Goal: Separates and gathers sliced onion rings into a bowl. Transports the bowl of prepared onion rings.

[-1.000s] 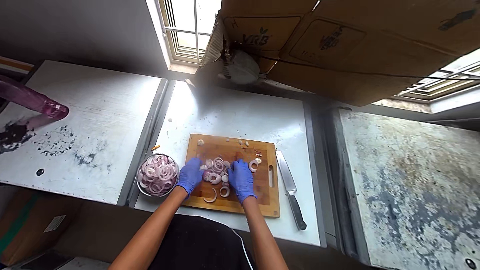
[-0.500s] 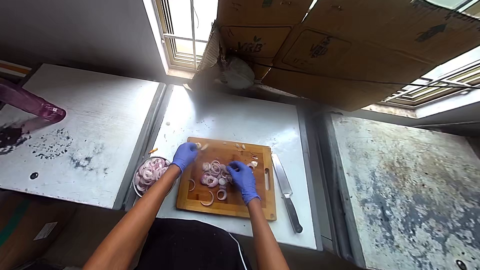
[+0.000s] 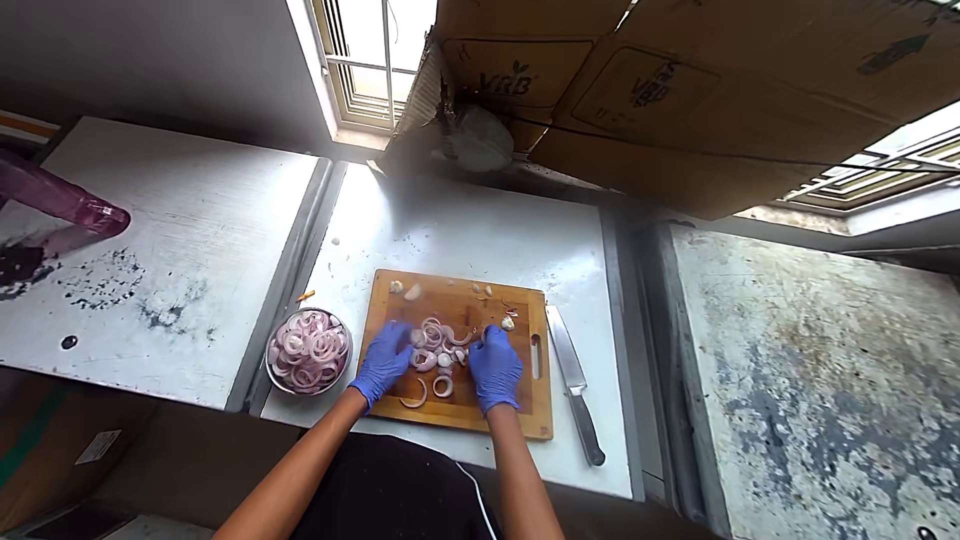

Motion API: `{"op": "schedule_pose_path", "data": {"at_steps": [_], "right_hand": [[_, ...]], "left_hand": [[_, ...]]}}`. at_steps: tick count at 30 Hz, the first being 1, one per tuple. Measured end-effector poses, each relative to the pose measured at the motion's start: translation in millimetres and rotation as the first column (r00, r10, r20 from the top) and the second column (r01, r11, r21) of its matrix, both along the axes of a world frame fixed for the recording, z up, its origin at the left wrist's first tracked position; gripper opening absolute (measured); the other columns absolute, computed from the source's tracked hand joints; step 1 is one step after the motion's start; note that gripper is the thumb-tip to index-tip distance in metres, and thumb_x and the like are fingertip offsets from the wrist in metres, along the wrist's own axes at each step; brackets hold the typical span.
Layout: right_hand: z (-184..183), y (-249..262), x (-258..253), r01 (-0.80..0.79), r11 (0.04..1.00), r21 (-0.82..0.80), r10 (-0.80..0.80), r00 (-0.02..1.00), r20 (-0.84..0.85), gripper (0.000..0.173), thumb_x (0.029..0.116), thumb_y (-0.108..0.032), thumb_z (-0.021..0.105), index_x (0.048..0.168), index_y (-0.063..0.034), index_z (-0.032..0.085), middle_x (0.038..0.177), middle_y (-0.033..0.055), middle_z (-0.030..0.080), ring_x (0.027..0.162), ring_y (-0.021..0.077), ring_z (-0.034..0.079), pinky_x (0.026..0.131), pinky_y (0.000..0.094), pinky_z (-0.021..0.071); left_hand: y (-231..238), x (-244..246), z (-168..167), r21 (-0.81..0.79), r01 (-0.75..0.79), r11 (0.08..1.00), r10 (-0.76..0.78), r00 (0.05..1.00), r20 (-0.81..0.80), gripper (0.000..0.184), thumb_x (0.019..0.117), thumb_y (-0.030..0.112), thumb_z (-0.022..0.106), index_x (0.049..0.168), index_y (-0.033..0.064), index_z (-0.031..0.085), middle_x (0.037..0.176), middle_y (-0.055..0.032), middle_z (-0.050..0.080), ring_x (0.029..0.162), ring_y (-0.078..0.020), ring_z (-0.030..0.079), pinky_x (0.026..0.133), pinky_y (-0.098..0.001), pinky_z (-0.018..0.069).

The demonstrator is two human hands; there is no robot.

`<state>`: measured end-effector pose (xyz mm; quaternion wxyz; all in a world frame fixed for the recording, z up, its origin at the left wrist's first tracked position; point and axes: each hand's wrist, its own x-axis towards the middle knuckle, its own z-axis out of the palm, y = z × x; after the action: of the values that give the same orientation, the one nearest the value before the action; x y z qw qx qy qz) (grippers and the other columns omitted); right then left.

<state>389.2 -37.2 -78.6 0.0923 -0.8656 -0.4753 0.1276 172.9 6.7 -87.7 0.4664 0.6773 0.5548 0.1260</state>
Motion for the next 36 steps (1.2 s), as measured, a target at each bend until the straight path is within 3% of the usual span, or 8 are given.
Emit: {"op": "schedule_pose_path", "data": {"at_steps": [4, 9, 14, 17, 19, 24, 29, 36], "right_hand": [[7, -3, 10, 0.084, 0.995, 0.057, -0.082, 0.996, -0.047, 0.02, 0.084, -0.019, 0.072, 0.099, -0.0053, 0.069, 0.089, 0.0155, 0.071, 0.079, 0.0364, 0.071, 0.064, 0.0586, 0.0538], [6, -14, 2, 0.251, 0.961, 0.116, -0.093, 0.689, -0.718, 0.031, 0.0925, -0.014, 0.068, 0.121, -0.0017, 0.066, 0.094, 0.013, 0.072, 0.079, 0.0224, 0.069, 0.073, 0.0441, 0.0582], [-7, -24, -10, 0.177, 0.982, 0.069, -0.055, 0.611, -0.79, 0.026, 0.0896, -0.016, 0.064, 0.113, -0.0052, 0.071, 0.089, 0.0067, 0.071, 0.075, 0.0152, 0.067, 0.07, 0.0353, 0.0562], [12, -28, -20, 0.268, 0.953, 0.143, 0.075, 0.25, -0.965, 0.023, 0.094, -0.004, 0.057, 0.111, 0.005, 0.069, 0.085, 0.0102, 0.071, 0.062, 0.0126, 0.063, 0.057, 0.027, 0.0545], [16, -29, -25, 0.211, 0.969, 0.128, 0.088, 0.187, -0.978, 0.022, 0.0938, -0.004, 0.059, 0.111, 0.0046, 0.069, 0.087, 0.0104, 0.072, 0.064, 0.0139, 0.065, 0.058, 0.0281, 0.0566], [16, -29, -35, 0.146, 0.982, 0.124, 0.059, 0.384, -0.921, 0.015, 0.0889, -0.011, 0.073, 0.101, -0.0018, 0.074, 0.089, 0.0094, 0.076, 0.07, 0.0186, 0.073, 0.064, 0.0334, 0.0635], [14, -23, -46, 0.06, 0.99, 0.125, 0.043, 0.721, -0.691, 0.02, 0.0753, -0.028, 0.078, 0.087, -0.0126, 0.074, 0.076, -0.0014, 0.07, 0.069, 0.0119, 0.066, 0.067, 0.0367, 0.0558], [12, -15, -54, -0.028, 0.999, 0.031, 0.041, 0.747, -0.664, 0.02, 0.0819, -0.03, 0.071, 0.089, -0.0107, 0.073, 0.078, 0.0029, 0.068, 0.074, 0.0184, 0.066, 0.071, 0.0447, 0.0534]], "left_hand": [[3, -10, 6, -0.042, -0.03, 0.999, 0.028, 0.999, -0.043, 0.038, 0.0981, 0.019, 0.06, 0.132, 0.0033, 0.066, 0.129, -0.016, 0.065, 0.117, -0.0244, 0.064, 0.105, -0.0406, 0.0504], [-7, -9, 7, -0.097, 0.061, 0.993, -0.067, 0.996, -0.059, 0.043, 0.0962, 0.022, 0.063, 0.136, 0.0049, 0.064, 0.133, -0.0167, 0.061, 0.115, -0.0257, 0.064, 0.102, -0.0407, 0.0525], [-11, 5, 11, 0.142, -0.006, 0.99, 0.013, 0.999, -0.045, 0.039, 0.0966, 0.025, 0.063, 0.13, 0.0048, 0.068, 0.133, -0.0183, 0.062, 0.127, -0.0309, 0.057, 0.11, -0.0455, 0.0459], [-6, 14, 29, -0.136, 0.05, 0.989, -0.018, 0.973, 0.228, 0.039, 0.0994, 0.027, 0.064, 0.131, 0.0029, 0.066, 0.119, -0.0117, 0.071, 0.107, -0.0186, 0.07, 0.097, -0.0375, 0.0567], [-8, 24, 37, -0.319, 0.014, 0.948, 0.097, 0.938, 0.332, 0.032, 0.0966, 0.016, 0.068, 0.125, 0.0009, 0.068, 0.111, -0.0128, 0.073, 0.095, -0.018, 0.073, 0.09, -0.0369, 0.0599], [-13, 32, 36, -0.218, -0.145, 0.965, 0.187, 0.965, 0.186, 0.018, 0.0897, 0.01, 0.072, 0.105, 0.0018, 0.074, 0.097, -0.0098, 0.075, 0.089, -0.0159, 0.072, 0.087, -0.0355, 0.0587], [-15, 31, 31, -0.183, -0.073, 0.98, 0.101, 0.984, 0.15, 0.023, 0.0927, 0.011, 0.062, 0.111, 0.0019, 0.074, 0.104, -0.0127, 0.074, 0.099, -0.0198, 0.07, 0.094, -0.0398, 0.055], [-8, 25, 25, -0.341, -0.149, 0.928, 0.254, 0.923, 0.288, 0.013, 0.0896, 0.005, 0.073, 0.102, 0.0, 0.073, 0.099, -0.0107, 0.073, 0.091, -0.0175, 0.071, 0.086, -0.0359, 0.0597]]}}
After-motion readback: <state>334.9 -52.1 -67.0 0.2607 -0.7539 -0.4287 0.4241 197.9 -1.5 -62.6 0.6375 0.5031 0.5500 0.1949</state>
